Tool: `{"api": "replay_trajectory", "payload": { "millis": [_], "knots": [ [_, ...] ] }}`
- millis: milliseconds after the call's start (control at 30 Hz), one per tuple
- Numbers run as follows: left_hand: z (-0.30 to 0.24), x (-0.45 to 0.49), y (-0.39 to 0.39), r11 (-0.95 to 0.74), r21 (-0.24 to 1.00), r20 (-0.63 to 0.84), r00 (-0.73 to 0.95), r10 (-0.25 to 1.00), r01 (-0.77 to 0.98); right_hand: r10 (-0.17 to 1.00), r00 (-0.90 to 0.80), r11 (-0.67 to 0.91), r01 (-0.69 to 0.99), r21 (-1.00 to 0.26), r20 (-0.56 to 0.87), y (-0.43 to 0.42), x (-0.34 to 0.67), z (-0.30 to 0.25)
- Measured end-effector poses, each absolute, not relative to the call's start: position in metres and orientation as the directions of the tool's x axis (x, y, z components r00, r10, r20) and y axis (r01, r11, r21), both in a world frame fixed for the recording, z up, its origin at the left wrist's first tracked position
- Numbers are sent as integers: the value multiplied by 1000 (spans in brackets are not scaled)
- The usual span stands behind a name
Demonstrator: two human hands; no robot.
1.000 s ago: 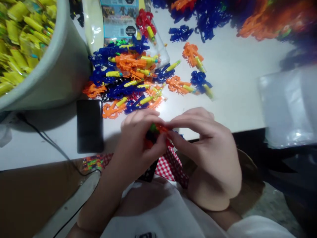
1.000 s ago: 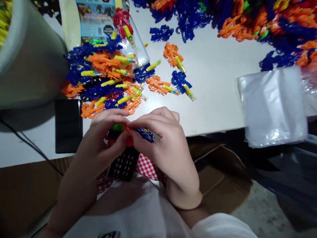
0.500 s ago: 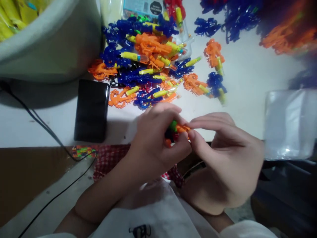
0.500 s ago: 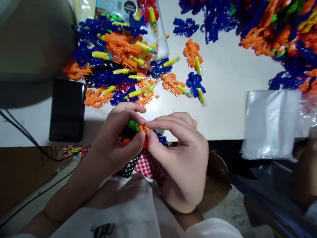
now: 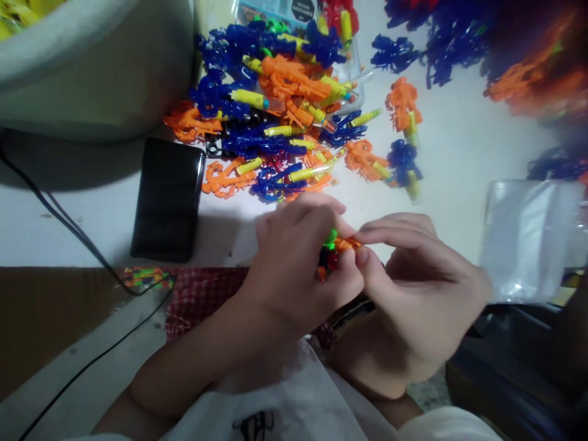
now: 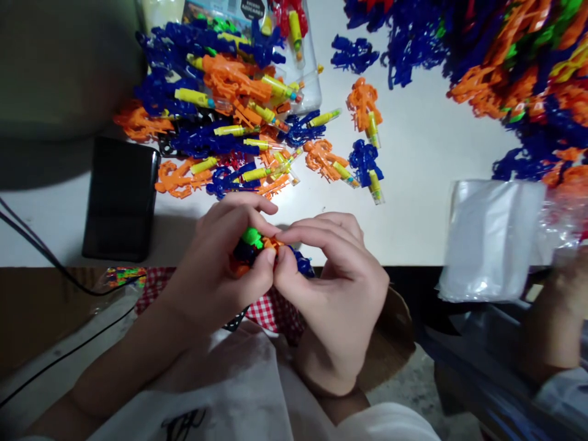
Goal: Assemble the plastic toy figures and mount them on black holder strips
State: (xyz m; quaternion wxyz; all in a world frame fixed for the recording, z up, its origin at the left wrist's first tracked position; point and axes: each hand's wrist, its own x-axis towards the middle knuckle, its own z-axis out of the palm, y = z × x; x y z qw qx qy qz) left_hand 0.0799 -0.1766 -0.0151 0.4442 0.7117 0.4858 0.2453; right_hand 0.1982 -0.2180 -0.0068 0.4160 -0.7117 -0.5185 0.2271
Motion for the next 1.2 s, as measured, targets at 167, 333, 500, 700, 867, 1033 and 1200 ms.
{"api": "replay_trajectory", "payload": {
  "millis": [167,333,500,700,867,1033,1200],
  "knots": [
    [-14,79,-178,-139,857,-90,408,909,497,920,371,-96,520,-849,123,-216,197,-7],
    [-15,76,-178,-164,861,-75,440,895,482,912,385,-77,503,-861,144,-215,197,-9],
    [-14,74,-179,-166,855,-92,458,884,492,900,401,-58,494,-868,168,-216,198,-14],
    [-11,76,-180,-133,849,-125,439,890,511,908,383,-53,505,-861,169,-218,197,-14],
    [-11,75,-180,-137,855,-124,453,883,500,910,377,-32,477,-878,172,-219,198,-15],
    [-13,74,-179,-135,854,-134,463,876,503,899,391,15,425,-905,198,-217,197,-19],
    [-14,74,-177,-109,878,-117,429,896,465,915,375,-1,367,-930,147,-216,201,-16]
  ]
}}
